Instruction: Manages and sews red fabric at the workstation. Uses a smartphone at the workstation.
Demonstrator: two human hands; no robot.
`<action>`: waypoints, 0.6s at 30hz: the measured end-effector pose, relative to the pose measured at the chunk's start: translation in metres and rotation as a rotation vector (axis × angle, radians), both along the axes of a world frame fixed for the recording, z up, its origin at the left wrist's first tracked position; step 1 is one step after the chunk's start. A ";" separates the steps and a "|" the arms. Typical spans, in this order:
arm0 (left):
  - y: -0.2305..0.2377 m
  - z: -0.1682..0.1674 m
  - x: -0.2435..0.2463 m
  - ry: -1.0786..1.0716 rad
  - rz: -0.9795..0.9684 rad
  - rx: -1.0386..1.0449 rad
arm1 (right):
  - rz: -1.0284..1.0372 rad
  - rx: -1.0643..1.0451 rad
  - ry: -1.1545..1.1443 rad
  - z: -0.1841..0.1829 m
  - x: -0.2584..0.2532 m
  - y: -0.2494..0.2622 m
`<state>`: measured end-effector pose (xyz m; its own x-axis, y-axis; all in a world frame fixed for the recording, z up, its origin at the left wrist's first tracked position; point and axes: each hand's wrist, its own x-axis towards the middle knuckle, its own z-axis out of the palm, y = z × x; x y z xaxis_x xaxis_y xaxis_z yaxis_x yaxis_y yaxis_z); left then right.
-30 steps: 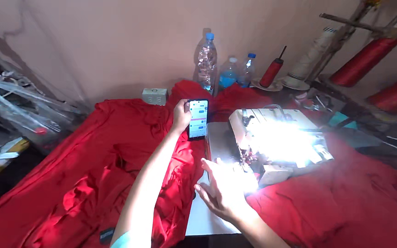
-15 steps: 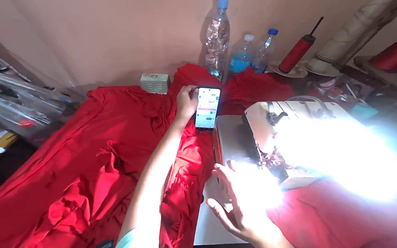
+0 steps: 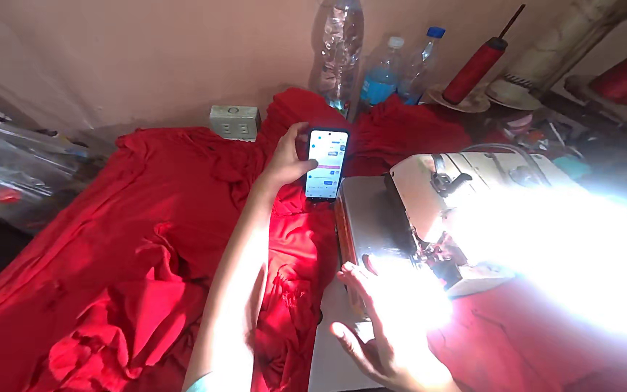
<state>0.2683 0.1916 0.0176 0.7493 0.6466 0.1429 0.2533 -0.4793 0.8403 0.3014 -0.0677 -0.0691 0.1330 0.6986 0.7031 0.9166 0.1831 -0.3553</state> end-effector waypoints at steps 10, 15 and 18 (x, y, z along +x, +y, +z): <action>-0.014 -0.005 0.000 0.078 0.121 -0.004 | -0.019 0.005 -0.030 0.001 -0.002 0.001; -0.003 -0.031 0.003 -0.058 0.164 0.035 | -0.023 0.029 -0.024 -0.001 -0.003 0.003; -0.002 -0.026 -0.002 -0.194 0.279 -0.217 | -0.024 0.040 0.013 -0.002 -0.002 0.003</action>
<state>0.2666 0.1899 -0.0083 0.5131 0.8522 0.1028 0.1750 -0.2211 0.9594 0.2992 -0.0651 -0.0710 0.1586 0.6661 0.7288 0.9163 0.1757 -0.3600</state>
